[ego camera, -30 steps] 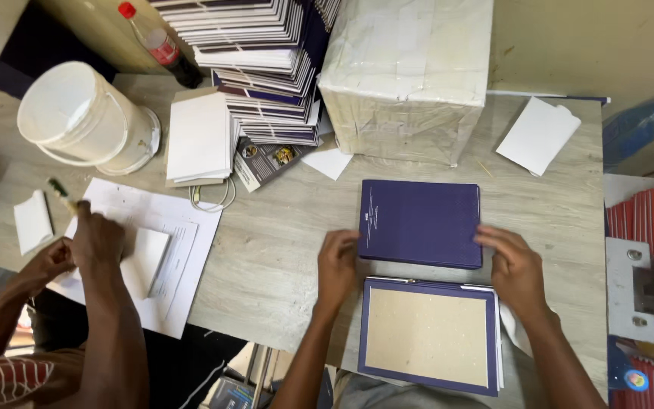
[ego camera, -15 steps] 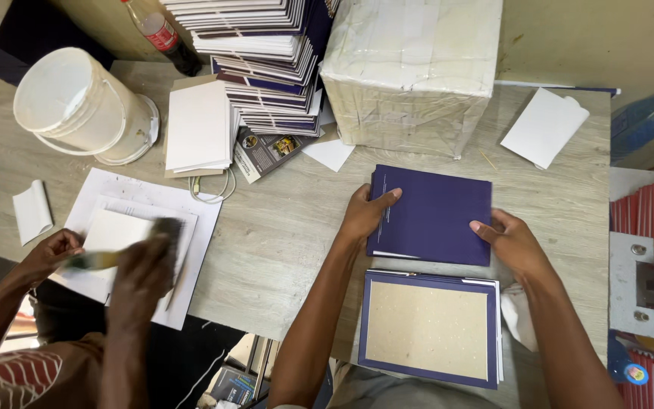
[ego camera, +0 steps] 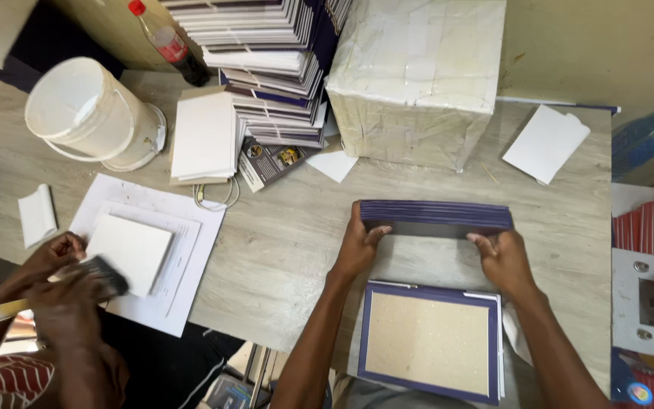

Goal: The person inserts white paper sheets into blue book covers one by one. They align the sheets, press them into the covers, and stack the completed books on the table.

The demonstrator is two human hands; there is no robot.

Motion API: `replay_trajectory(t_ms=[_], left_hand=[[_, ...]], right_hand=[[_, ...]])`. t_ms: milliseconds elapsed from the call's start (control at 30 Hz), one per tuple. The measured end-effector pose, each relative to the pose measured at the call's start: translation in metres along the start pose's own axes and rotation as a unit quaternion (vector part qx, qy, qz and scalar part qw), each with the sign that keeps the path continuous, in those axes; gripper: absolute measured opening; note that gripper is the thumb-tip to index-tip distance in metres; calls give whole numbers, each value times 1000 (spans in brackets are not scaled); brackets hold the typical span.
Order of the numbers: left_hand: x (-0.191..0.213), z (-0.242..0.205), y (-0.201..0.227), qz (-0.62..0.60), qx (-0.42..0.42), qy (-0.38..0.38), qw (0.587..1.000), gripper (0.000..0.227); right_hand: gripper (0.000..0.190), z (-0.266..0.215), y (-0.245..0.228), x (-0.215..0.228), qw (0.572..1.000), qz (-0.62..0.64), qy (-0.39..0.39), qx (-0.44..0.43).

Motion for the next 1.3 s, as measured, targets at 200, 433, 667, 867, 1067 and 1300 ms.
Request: replay_trajectory(t_ms=[200, 433, 667, 867, 1067, 1300], left_hand=[[5, -11, 6, 99, -51, -13, 994, 36], [7, -6, -15, 112, -134, -28, 984, 38], [18, -2, 93, 299, -52, -17, 953, 61], [-34, 37, 58, 595, -236, -43, 767, 76], [-32, 39, 71, 603, -330, -19, 726, 45], [-37, 35, 52, 605, -318, -54, 728, 45]], right_hand=[[15, 11, -3, 5, 999, -16, -20, 35], [73, 10, -194, 44, 976, -199, -92, 6], [60, 34, -178, -16, 822, -506, -58, 254], [53, 40, -168, -15, 825, -493, -59, 269], [51, 30, -209, -3, 827, -493, -61, 263], [44, 24, -191, -11, 826, -506, -106, 224]])
Point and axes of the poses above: each hand's wrist, its own z-axis towards the middle knuckle, its own x-axis out of the back of the hand, y = z × x, the point moved 4 cm from there along z, towards the middle knuckle, and after that the axes turned 2 degrees about z, right-handed, at the moved point
